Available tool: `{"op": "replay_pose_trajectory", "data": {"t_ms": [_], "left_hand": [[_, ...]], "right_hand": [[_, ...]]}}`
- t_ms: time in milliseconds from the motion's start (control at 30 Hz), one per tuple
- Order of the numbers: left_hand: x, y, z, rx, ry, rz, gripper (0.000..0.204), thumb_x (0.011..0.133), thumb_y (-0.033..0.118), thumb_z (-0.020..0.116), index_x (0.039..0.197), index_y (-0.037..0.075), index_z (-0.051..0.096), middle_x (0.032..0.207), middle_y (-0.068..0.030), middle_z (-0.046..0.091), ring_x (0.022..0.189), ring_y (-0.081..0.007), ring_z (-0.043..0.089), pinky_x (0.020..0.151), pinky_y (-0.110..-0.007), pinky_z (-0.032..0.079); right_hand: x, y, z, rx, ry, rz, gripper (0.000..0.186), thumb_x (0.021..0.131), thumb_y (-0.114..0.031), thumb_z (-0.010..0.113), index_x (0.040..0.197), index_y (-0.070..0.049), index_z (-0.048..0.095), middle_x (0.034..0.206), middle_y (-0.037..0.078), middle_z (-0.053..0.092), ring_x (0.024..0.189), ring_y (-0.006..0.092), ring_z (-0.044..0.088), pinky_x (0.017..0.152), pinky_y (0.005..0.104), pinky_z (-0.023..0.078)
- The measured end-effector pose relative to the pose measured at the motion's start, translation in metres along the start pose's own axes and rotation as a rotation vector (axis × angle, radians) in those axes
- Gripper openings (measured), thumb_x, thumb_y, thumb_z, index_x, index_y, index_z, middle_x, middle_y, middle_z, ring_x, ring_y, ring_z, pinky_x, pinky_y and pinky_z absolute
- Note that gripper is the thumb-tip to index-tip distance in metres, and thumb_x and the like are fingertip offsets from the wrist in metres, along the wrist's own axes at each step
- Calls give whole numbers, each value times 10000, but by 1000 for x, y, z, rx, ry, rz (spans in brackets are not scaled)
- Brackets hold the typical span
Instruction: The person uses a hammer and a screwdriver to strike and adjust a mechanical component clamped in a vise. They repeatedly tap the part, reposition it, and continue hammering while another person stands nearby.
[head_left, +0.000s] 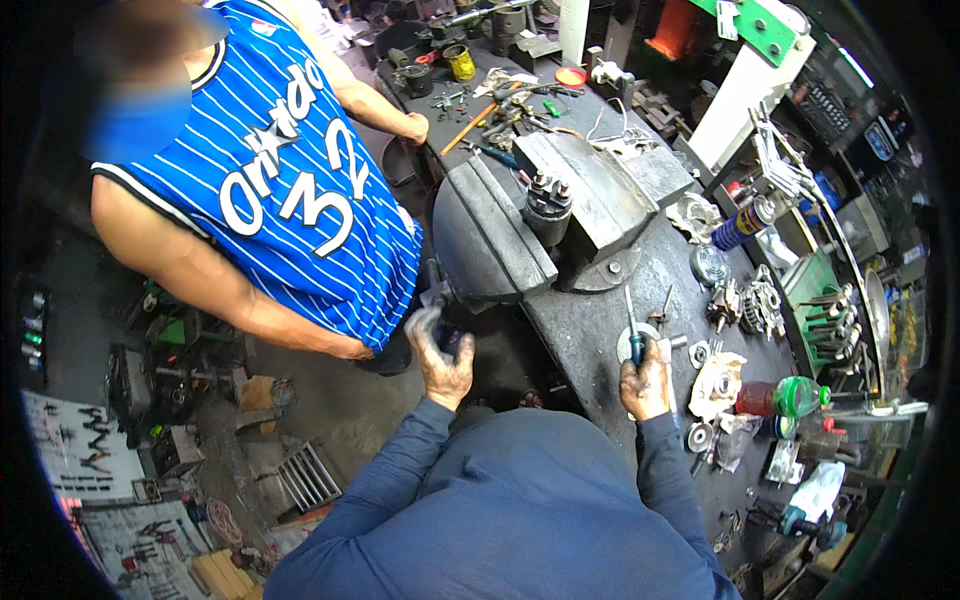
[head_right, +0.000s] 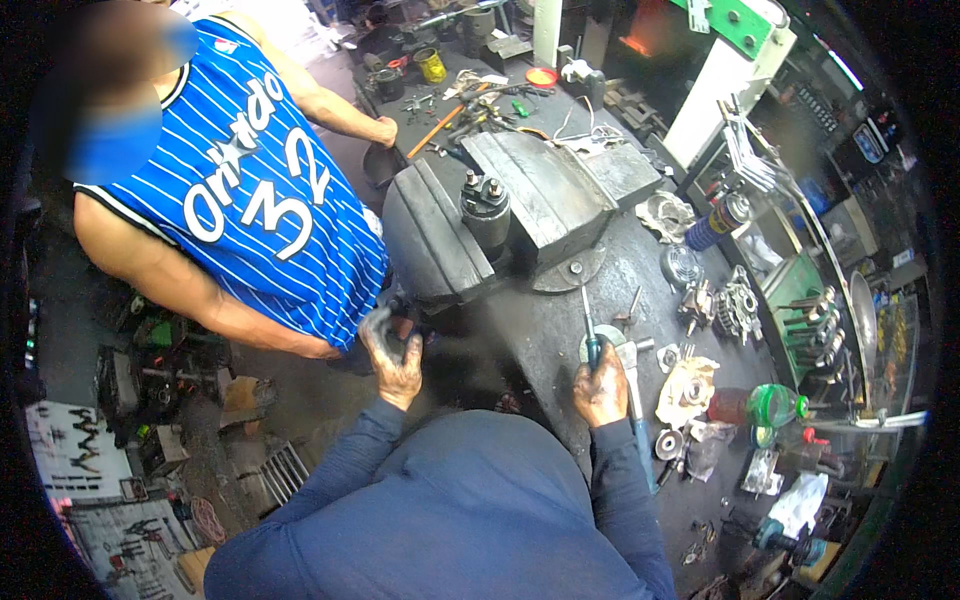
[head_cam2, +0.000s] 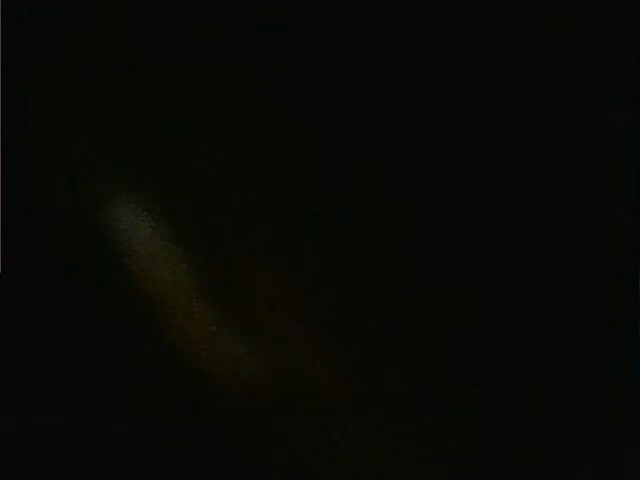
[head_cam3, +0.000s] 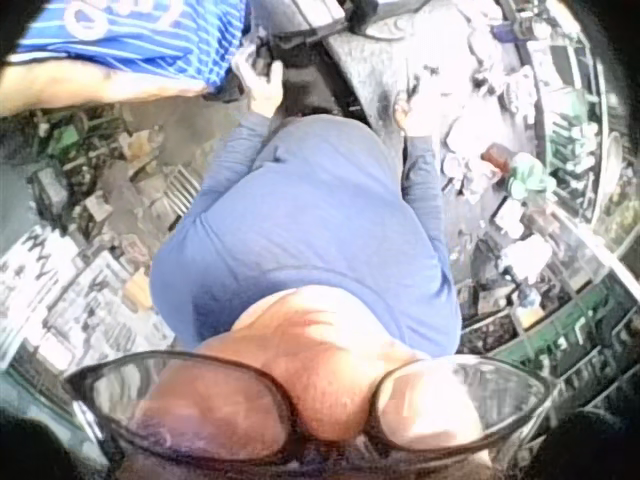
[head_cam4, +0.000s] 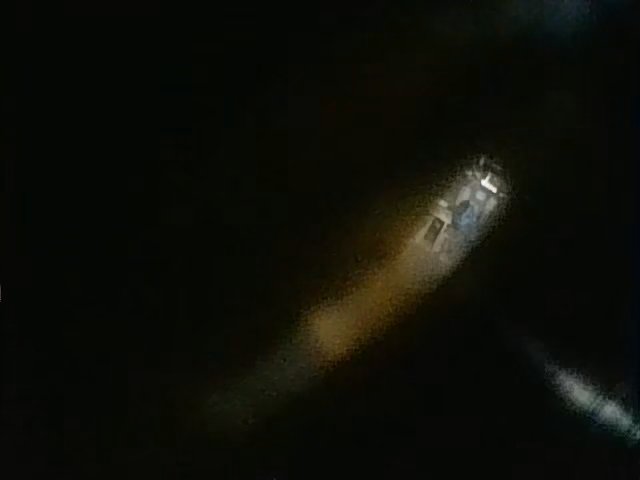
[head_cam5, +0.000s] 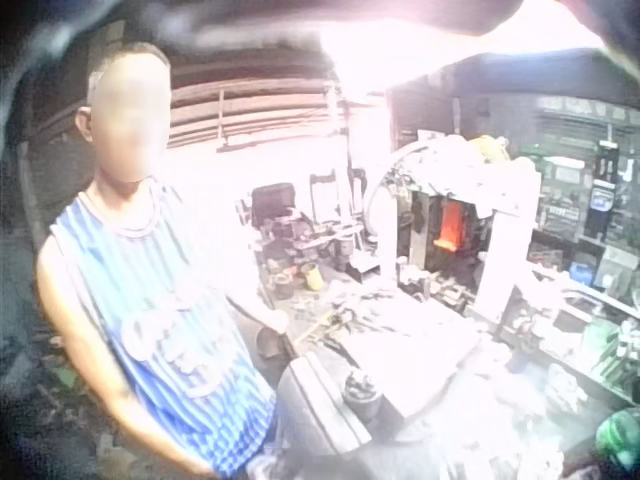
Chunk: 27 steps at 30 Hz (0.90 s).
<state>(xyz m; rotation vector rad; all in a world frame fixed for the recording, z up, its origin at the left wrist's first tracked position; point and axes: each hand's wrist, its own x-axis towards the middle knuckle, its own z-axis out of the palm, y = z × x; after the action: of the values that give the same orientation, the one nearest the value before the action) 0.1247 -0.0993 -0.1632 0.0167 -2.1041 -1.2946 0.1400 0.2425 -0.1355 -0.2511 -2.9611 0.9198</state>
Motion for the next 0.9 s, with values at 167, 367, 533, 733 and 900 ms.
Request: {"op": "replay_pose_trajectory", "data": {"t_ms": [167, 367, 533, 733, 900], "left_hand": [[-42, -81, -18, 228, -207, -458, 590, 778, 143, 798, 1261, -28, 506, 1233, -259, 529, 1210, -420, 515, 1069, -497, 429], [-15, -171, 8, 220, -421, -693, 1076, 764, 173, 878, 1612, 0, 239, 1566, -306, 393, 1477, -401, 378, 1253, -422, 285], [8, -182, 33, 91, -336, -503, 1087, 710, 74, 874, 1616, 155, 277, 1561, -251, 401, 1497, -427, 347, 1274, -473, 268], [31, -213, 41, 224, -392, -203, 967, 735, -5, 857, 1572, 150, 397, 1547, -195, 434, 1464, -358, 420, 1245, -433, 345], [49, -294, 74, 61, -195, -143, 119, 984, 173, 598, 1043, 89, 658, 1043, -71, 665, 985, -239, 635, 941, -384, 515]], "right_hand": [[17, 7, 25, -24, 107, 73, 648, 916, -127, 680, 1488, 57, 437, 1342, 389, 555, 1265, 538, 555, 1101, 531, 453], [50, -129, -42, 11, 383, -378, 614, 888, -230, 784, 1411, -5, 556, 1271, 270, 619, 1216, 457, 581, 1058, 502, 475], [116, -202, -48, 74, 331, -584, 785, 797, -380, 877, 1405, 2, 560, 1279, 265, 648, 1229, 437, 602, 1074, 497, 466], [136, -192, -22, 216, 260, -356, 697, 725, -455, 900, 1228, -33, 669, 1171, 212, 684, 1135, 399, 638, 1024, 487, 489], [137, -205, -22, 139, 211, -355, 661, 716, -452, 909, 1187, -50, 678, 1161, 190, 673, 1137, 380, 614, 1012, 480, 479]]}}
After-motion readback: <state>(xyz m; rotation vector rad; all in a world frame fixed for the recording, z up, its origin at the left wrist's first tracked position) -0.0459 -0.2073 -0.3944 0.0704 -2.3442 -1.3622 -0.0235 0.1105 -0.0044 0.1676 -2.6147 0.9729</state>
